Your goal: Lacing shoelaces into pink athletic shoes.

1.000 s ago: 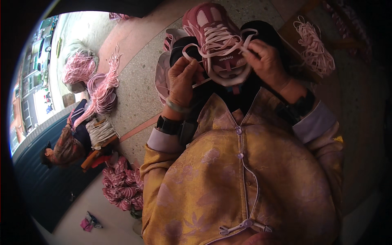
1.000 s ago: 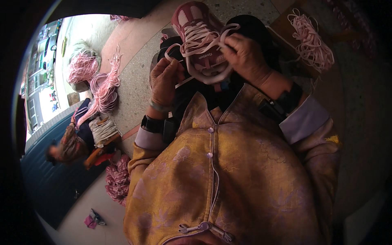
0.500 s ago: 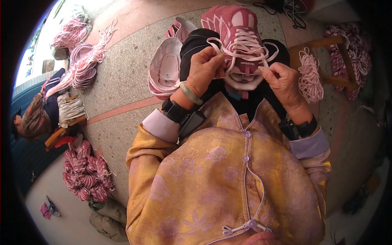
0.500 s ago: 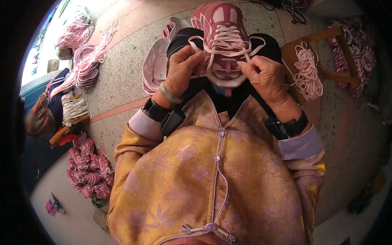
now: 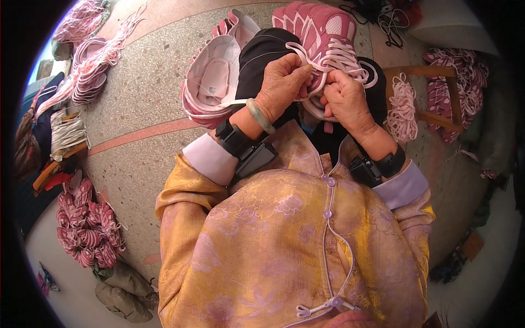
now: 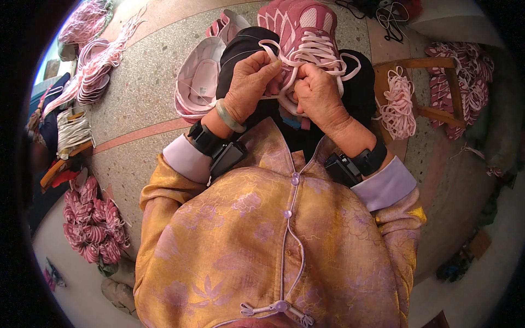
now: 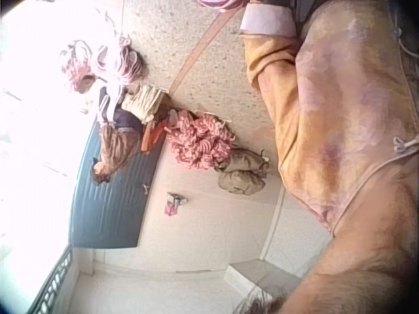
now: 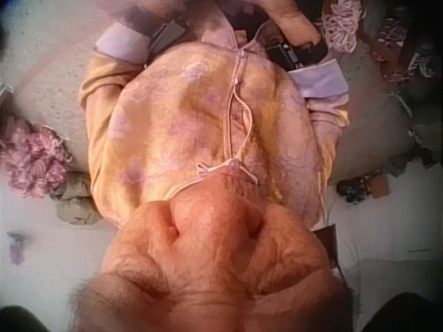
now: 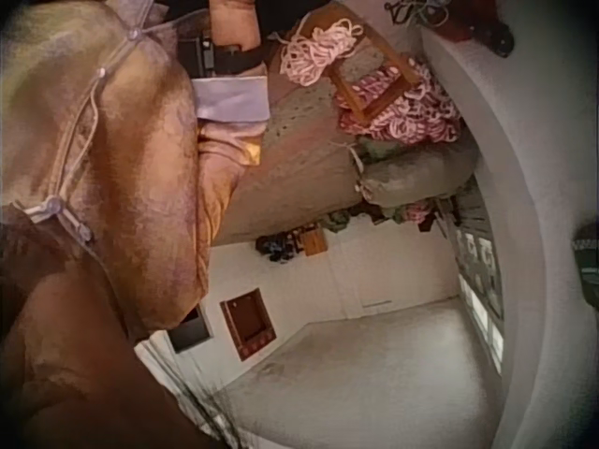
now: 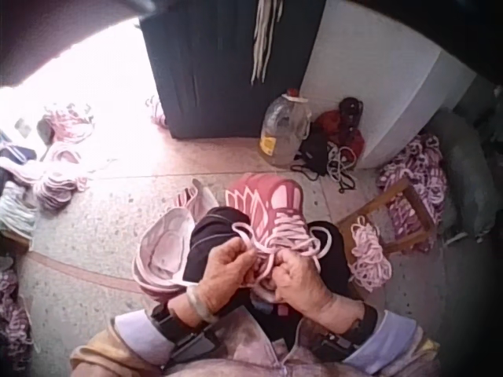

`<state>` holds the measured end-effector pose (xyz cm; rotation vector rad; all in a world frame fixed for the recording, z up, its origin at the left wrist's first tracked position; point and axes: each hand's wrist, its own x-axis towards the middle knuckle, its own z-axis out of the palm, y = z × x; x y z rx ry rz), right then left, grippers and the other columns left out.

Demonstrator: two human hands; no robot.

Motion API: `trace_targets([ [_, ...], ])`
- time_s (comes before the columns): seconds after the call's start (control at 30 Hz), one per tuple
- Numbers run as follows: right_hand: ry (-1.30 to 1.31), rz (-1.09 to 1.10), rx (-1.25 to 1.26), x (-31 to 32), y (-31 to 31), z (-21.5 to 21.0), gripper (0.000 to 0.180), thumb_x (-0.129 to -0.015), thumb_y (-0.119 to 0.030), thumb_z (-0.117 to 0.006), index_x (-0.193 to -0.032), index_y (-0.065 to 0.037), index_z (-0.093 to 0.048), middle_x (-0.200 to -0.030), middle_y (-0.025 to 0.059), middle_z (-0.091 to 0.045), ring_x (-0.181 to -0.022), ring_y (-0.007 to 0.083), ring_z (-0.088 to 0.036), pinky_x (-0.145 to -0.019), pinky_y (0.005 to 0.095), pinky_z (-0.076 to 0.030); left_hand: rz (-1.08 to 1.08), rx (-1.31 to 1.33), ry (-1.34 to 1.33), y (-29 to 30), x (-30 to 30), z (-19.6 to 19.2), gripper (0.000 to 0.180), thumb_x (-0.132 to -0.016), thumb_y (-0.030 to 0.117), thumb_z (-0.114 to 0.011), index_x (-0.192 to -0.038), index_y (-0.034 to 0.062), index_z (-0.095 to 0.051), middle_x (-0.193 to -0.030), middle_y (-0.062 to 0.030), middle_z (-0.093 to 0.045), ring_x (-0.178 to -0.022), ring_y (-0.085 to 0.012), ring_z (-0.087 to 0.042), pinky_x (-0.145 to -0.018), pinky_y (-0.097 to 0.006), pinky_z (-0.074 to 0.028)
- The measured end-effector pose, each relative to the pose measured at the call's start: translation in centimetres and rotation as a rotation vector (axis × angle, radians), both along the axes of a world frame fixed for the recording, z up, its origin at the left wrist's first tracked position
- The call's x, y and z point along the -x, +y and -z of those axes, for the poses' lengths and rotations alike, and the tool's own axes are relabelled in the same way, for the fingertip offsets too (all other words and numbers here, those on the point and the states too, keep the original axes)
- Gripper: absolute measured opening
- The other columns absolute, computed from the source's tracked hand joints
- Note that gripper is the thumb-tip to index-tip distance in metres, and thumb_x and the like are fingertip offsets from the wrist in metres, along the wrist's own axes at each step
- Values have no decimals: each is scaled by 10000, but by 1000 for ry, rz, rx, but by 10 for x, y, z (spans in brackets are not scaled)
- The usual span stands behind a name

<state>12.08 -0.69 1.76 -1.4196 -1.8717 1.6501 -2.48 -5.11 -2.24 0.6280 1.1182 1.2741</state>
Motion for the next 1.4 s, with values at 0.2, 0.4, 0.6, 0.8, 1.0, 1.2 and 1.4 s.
trace_targets([
  [0.2, -7, 10, -8, 4, 2, 0, 132, -818, -21, -436, -885, 14, -544, -610, 33, -558, -419, 59, -493, -387, 191, -393, 8, -32, 10, 1, 0, 1, 128, -869, 160, -542, -800, 53, -555, -678, 25, -541, -519, -33, -463, -465, -163, -365],
  [0.4, 34, 37, -20, 3, -1, 3, 130, -823, -7, -437, -902, 11, -539, -605, 25, -553, -425, 60, -496, -392, 185, -391, -132, -470, 906, 10, -2, 5, 63, -783, 78, -594, -772, 33, -552, -579, -98, -529, -485, -146, -525, -468, -259, -418],
  [0.6, 145, 60, -14, 3, -3, 7, 145, -846, -26, -435, -926, 6, -552, -610, 19, -546, -432, 56, -495, -401, 176, -394, -100, -402, 733, 14, -10, 8, 48, -759, 73, -602, -754, 32, -577, -603, -70, -567, -537, -172, -550, -499, -276, -436],
  [0.8, 100, -2, -74, -3, 0, 8, 131, -870, -86, -469, -870, -8, -575, -615, 9, -542, -430, 54, -491, -401, 183, -395, -136, -18, -57, 4, -14, -10, 55, -814, 94, -589, -795, 42, -589, -635, 32, -517, -471, -15, -368, -429, -162, -275],
  [1.0, 4, -124, -181, -65, -17, -8, 132, -823, -69, -481, -798, 9, -584, -569, 34, -549, -413, 105, -525, -392, 226, -420, -190, -29, -261, 4, -7, -1, 57, -799, 85, -582, -787, 40, -550, -646, -3, -544, -436, -47, -412, -386, -180, -312],
  [1.2, -92, 98, -54, -120, -20, 0, 114, -812, -117, -552, -810, -14, -601, -585, 55, -562, -445, 120, -523, -423, 239, -409, -161, 51, -120, -6, -10, -8, 72, -799, 66, -579, -848, 32, -537, -664, -10, -549, -457, -54, -451, -397, -180, -346],
  [1.4, -293, -136, -821, -101, 3, 10, 172, -760, -190, -624, -685, -42, -580, -669, 118, -550, -613, 307, -552, -515, 369, -419, -257, -345, 387, -10, -8, -19, 163, -779, -6, -599, -907, 27, -503, -725, -9, -551, -575, -50, -495, -504, -174, -408],
])
